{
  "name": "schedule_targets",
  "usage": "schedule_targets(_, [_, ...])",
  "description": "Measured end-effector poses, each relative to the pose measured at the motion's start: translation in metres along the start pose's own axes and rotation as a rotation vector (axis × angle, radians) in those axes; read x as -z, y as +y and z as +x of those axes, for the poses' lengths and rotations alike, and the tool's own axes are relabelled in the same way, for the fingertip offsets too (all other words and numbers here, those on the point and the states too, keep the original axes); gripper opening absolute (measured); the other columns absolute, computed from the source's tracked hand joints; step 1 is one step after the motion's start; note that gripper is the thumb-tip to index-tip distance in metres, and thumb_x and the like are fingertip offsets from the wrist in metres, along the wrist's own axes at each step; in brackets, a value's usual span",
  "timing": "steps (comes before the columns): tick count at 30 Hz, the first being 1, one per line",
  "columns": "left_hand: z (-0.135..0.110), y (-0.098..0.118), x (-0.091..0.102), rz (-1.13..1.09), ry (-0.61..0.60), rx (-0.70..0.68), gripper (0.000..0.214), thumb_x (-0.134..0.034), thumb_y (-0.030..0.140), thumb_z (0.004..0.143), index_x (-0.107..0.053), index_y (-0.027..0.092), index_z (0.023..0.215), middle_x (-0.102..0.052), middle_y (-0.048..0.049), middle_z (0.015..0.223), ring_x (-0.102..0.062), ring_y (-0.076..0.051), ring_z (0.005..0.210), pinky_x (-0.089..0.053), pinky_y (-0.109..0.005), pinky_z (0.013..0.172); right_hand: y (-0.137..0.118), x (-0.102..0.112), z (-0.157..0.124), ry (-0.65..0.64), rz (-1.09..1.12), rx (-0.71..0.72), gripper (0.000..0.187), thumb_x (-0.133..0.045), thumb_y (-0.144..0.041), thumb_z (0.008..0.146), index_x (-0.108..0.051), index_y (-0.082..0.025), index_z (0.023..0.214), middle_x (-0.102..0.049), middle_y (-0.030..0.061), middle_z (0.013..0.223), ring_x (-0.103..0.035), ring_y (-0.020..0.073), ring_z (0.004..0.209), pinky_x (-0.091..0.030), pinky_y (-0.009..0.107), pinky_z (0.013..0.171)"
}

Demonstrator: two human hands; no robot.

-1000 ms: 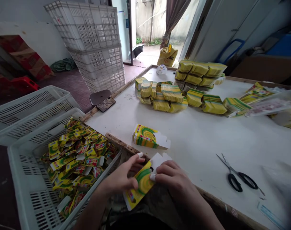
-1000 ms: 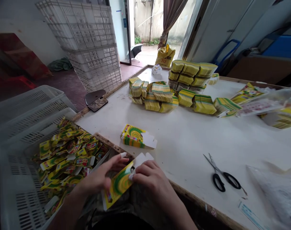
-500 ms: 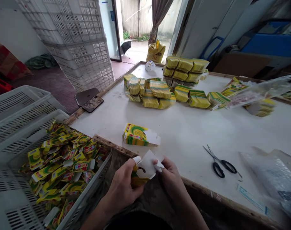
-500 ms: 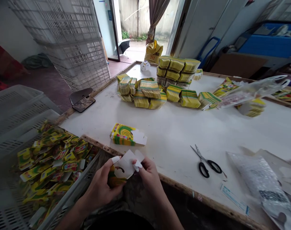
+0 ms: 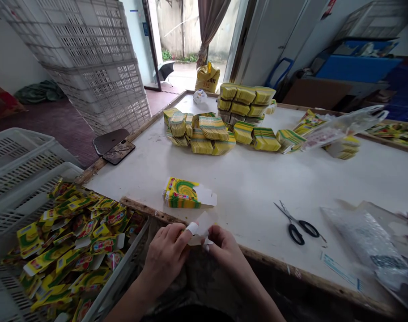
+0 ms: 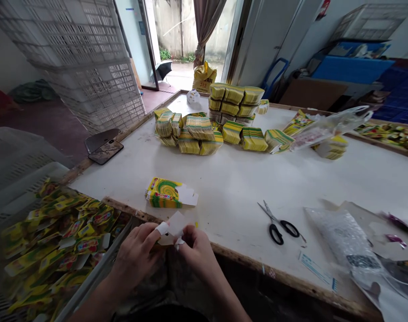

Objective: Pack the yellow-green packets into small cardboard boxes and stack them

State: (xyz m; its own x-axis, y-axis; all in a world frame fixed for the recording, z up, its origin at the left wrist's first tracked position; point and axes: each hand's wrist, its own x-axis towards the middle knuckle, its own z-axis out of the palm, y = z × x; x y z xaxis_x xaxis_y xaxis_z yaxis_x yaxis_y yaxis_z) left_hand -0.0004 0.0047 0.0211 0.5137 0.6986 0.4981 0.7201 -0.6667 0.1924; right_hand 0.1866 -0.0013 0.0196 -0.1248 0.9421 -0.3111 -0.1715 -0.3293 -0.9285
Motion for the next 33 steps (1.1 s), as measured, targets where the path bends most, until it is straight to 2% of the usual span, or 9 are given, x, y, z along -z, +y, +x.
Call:
schedule_targets(5, [0.002, 0.005, 0.000, 0.040, -0.005, -0.027, 0.039, -0.056, 0.010, 0.083, -0.050, 0.020, 0.120, -0.064, -0.0062, 0.095, -0.060, -0.022, 0.082, -0.045, -0.034, 0.071, 0.005, -0.006, -0.001, 0.080, 0.206, -0.112, 0.005, -0.061, -0.013, 0.058, -0.059, -0.017, 0.057, -0.056, -0.0044, 0.050, -0.051, 0.0128, 0.052, -0.038, 0.023, 0.053])
schedule_targets(10, [0.000, 0.007, -0.003, 0.014, 0.049, 0.003, 0.038, -0.055, 0.007, 0.079, -0.051, 0.022, 0.114, -0.065, -0.0064, 0.095, -0.060, -0.022, 0.080, -0.046, -0.034, 0.071, 0.017, -0.006, 0.004, -0.006, 0.420, -0.238, 0.005, -0.059, -0.020, 0.056, -0.055, -0.018, 0.057, -0.058, -0.0034, 0.047, -0.049, 0.0106, 0.043, -0.040, 0.022, 0.046])
schedule_targets(13, [-0.002, 0.008, -0.006, -0.034, 0.097, 0.044, 0.044, -0.056, 0.008, 0.078, -0.048, 0.022, 0.118, -0.065, -0.0072, 0.096, -0.061, -0.023, 0.081, -0.049, -0.035, 0.072, 0.023, -0.007, 0.004, -0.076, 0.544, -0.332, 0.010, -0.060, -0.022, 0.058, -0.052, -0.019, 0.062, -0.058, -0.0036, 0.049, -0.049, 0.0099, 0.041, -0.042, 0.022, 0.046])
schedule_targets(17, [-0.007, 0.009, -0.014, -0.198, 0.115, 0.204, 0.063, -0.062, 0.016, 0.078, -0.035, 0.022, 0.135, -0.062, -0.0091, 0.104, -0.063, -0.024, 0.090, -0.054, -0.036, 0.076, 0.030, -0.011, 0.000, -0.137, 0.676, -0.385, 0.017, -0.064, -0.024, 0.060, -0.053, -0.020, 0.072, -0.055, -0.0060, 0.051, -0.050, 0.0097, 0.043, -0.045, 0.023, 0.049])
schedule_targets(20, [-0.010, 0.008, -0.017, -0.362, 0.111, 0.351, 0.072, -0.067, 0.027, 0.078, -0.029, 0.027, 0.138, -0.060, -0.0068, 0.104, -0.065, -0.025, 0.090, -0.055, -0.035, 0.075, 0.033, -0.012, -0.003, -0.178, 0.722, -0.339, 0.027, -0.073, -0.030, 0.062, -0.057, -0.019, 0.081, -0.058, -0.0047, 0.057, -0.053, 0.0104, 0.048, -0.046, 0.022, 0.051])
schedule_targets(24, [-0.008, 0.008, -0.018, -0.421, 0.082, 0.369, 0.062, -0.066, 0.026, 0.076, -0.034, 0.029, 0.128, -0.059, -0.0047, 0.099, -0.066, -0.025, 0.084, -0.055, -0.033, 0.070, 0.028, -0.008, -0.002, -0.179, 0.617, -0.193, 0.038, -0.081, -0.046, 0.065, -0.058, -0.018, 0.076, -0.059, -0.0035, 0.060, -0.052, 0.0094, 0.051, -0.042, 0.021, 0.053])
schedule_targets(27, [-0.006, 0.011, -0.018, -0.378, 0.037, 0.287, 0.050, -0.064, 0.023, 0.075, -0.036, 0.026, 0.116, -0.059, -0.0046, 0.096, -0.065, -0.022, 0.077, -0.054, -0.031, 0.064, 0.016, -0.003, 0.002, -0.148, 0.436, -0.136, 0.034, -0.083, -0.043, 0.065, -0.061, -0.017, 0.071, -0.060, -0.0035, 0.060, -0.051, 0.0094, 0.053, -0.041, 0.020, 0.056])
schedule_targets(30, [-0.005, 0.015, -0.019, -0.313, -0.011, 0.244, 0.042, -0.061, 0.020, 0.074, -0.035, 0.024, 0.108, -0.058, -0.0040, 0.090, -0.064, -0.021, 0.071, -0.053, -0.030, 0.061, 0.002, 0.001, 0.007, -0.194, 0.256, -0.084, 0.030, -0.084, -0.035, 0.062, -0.067, -0.017, 0.078, -0.066, -0.0015, 0.066, -0.059, 0.0159, 0.068, -0.046, 0.027, 0.071])
schedule_targets(33, [-0.005, 0.018, -0.018, -0.246, -0.033, 0.251, 0.040, -0.058, 0.018, 0.072, -0.034, 0.023, 0.104, -0.058, -0.0052, 0.089, -0.064, -0.022, 0.070, -0.053, -0.032, 0.059, -0.005, 0.002, 0.009, -0.221, 0.130, -0.077, 0.031, -0.081, -0.037, 0.063, -0.069, -0.017, 0.084, -0.070, 0.0015, 0.073, -0.064, 0.0224, 0.079, -0.047, 0.034, 0.081])
